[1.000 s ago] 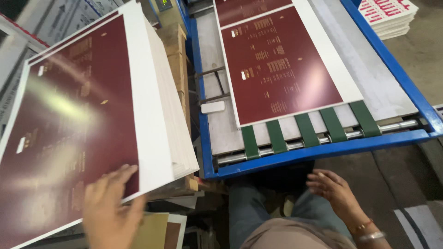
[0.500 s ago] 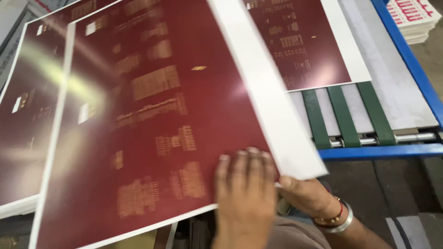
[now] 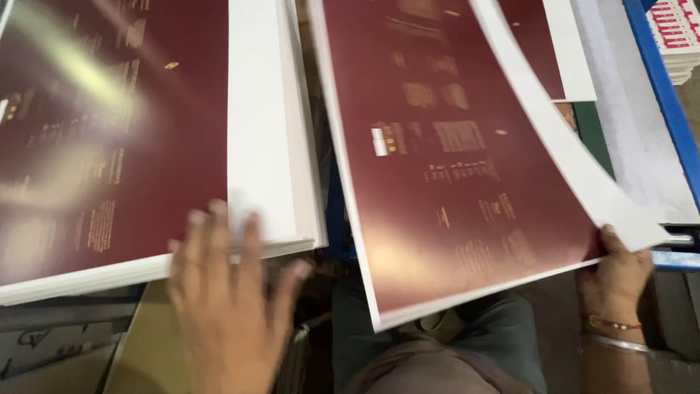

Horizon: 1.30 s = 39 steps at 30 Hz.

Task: The person picks up large printed sheets one by one from a stack and feeds them into a printing or finishing machine.

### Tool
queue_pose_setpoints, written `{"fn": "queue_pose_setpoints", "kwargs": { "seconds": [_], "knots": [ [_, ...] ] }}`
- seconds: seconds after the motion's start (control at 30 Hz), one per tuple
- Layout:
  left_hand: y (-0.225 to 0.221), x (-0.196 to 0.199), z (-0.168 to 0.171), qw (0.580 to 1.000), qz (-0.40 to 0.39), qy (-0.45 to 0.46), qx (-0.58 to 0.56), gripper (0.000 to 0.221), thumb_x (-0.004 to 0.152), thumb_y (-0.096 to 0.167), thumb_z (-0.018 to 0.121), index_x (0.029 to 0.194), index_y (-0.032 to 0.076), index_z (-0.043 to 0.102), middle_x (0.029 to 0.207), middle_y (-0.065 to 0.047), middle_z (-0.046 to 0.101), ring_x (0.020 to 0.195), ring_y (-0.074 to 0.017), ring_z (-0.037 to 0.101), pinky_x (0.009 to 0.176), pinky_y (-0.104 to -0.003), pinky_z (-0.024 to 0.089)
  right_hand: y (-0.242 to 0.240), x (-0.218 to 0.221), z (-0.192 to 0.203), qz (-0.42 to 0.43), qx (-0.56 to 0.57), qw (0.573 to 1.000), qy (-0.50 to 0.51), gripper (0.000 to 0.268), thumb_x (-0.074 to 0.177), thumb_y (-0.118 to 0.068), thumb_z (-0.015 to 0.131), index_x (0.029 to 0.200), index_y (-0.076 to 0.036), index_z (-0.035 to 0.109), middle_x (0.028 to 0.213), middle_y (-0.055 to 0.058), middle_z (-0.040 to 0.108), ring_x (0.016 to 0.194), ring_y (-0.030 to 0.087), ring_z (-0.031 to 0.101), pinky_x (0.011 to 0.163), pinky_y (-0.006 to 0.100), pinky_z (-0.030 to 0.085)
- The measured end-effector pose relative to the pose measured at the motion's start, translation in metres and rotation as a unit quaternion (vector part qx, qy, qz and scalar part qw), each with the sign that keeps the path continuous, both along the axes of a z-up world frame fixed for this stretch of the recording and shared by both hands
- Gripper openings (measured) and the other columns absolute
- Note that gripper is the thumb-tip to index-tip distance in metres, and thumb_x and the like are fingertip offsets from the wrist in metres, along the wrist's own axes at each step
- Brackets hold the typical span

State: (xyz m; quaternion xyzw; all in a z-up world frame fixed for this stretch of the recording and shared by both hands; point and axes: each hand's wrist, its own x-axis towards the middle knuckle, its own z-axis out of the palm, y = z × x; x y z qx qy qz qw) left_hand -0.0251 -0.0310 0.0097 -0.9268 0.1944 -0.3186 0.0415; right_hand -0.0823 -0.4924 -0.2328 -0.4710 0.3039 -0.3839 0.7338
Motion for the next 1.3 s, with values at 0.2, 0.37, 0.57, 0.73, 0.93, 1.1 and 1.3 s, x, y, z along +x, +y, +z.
{"fn": "queue_pose_setpoints", "kwargs": {
  "seconds": [0.2, 0.37, 0.57, 0.73, 0.93, 1.1, 1.3],
  "knots": [
    [0.01, 0.012, 0.019, 0.998, 0.031, 0.035, -0.045, 0.054, 0.082, 0.031, 0.08, 0.127, 0.004, 0.068, 0.128, -0.012, 0.067, 0.126, -0.0305, 0.06, 0.11, -0.045, 0.046, -0.04, -0.036, -0.029, -0.098, -0.14, 0.98, 0.104, 0.019, 0.114, -0.001, 0.058, 0.132, 0.005, 0.063, 0.131, 0.016, 0.07, 0.116, 0.022, 0.071, 0.103, 0.033, 0.062],
    [0.01, 0.012, 0.017, 0.995, 0.059, 0.011, -0.074, 0.05, 0.074, 0.02, 0.088, 0.12, 0.011, 0.072, 0.122, -0.004, 0.07, 0.118, -0.0253, 0.063, 0.103, -0.041, 0.052, -0.008, -0.098, -0.02, -0.097, -0.134, 0.965, 0.205, 0.023, 0.114, -0.005, 0.05, 0.135, 0.001, 0.056, 0.128, 0.016, 0.066, 0.117, 0.021, 0.072, 0.099, 0.032, 0.064],
    [0.012, 0.016, 0.02, 0.996, 0.048, -0.01, -0.075, 0.048, 0.068, 0.015, 0.088, 0.114, 0.011, 0.074, 0.114, -0.004, 0.072, 0.11, -0.0252, 0.066, 0.097, -0.04, 0.054, 0.008, -0.122, -0.024, -0.064, -0.148, 0.96, 0.228, 0.02, 0.117, -0.006, 0.047, 0.134, 0.003, 0.054, 0.128, 0.017, 0.063, 0.116, 0.025, 0.068, 0.097, 0.036, 0.061],
    [0.013, 0.017, 0.016, 0.993, 0.049, -0.017, -0.109, 0.045, 0.069, 0.016, 0.087, 0.112, 0.011, 0.075, 0.111, -0.003, 0.073, 0.105, -0.0242, 0.066, 0.092, -0.04, 0.053, -0.036, -0.068, -0.054, -0.075, -0.148, 0.977, 0.135, 0.024, 0.11, -0.001, 0.056, 0.134, 0.002, 0.059, 0.131, 0.014, 0.067, 0.12, 0.022, 0.07, 0.104, 0.031, 0.063],
    [0.015, 0.018, 0.006, 0.991, 0.042, -0.051, -0.12, 0.035, 0.073, 0.01, 0.084, 0.107, 0.01, 0.075, 0.104, -0.004, 0.073, 0.097, -0.0234, 0.067, 0.084, -0.04, 0.052, -0.061, -0.015, -0.071, -0.082, -0.044, 0.987, 0.129, 0.021, 0.109, -0.009, 0.059, 0.129, -0.002, 0.061, 0.124, 0.007, 0.069, 0.107, 0.013, 0.073, 0.091, 0.025, 0.064],
    [0.02, 0.019, -0.001, 0.99, 0.035, -0.053, -0.125, 0.032, 0.084, 0.012, 0.082, 0.115, 0.013, 0.074, 0.109, 0.0, 0.072, 0.102, -0.0207, 0.066, 0.09, -0.037, 0.051, -0.033, -0.027, -0.058, 0.044, 0.039, 0.992, 0.115, 0.024, 0.119, -0.017, 0.053, 0.135, 0.0, 0.058, 0.117, 0.012, 0.065, 0.095, 0.019, 0.064, 0.08, 0.034, 0.06],
    [0.014, 0.02, 0.022, 0.995, 0.029, -0.048, -0.081, 0.034, 0.071, 0.019, 0.083, 0.101, 0.008, 0.076, 0.098, -0.007, 0.073, 0.089, -0.0271, 0.065, 0.079, -0.041, 0.052, -0.001, -0.051, -0.042, 0.029, 0.05, 0.975, 0.216, 0.031, 0.11, -0.018, 0.05, 0.136, -0.001, 0.053, 0.121, 0.016, 0.068, 0.107, 0.027, 0.07, 0.088, 0.035, 0.063]
  ]
}}
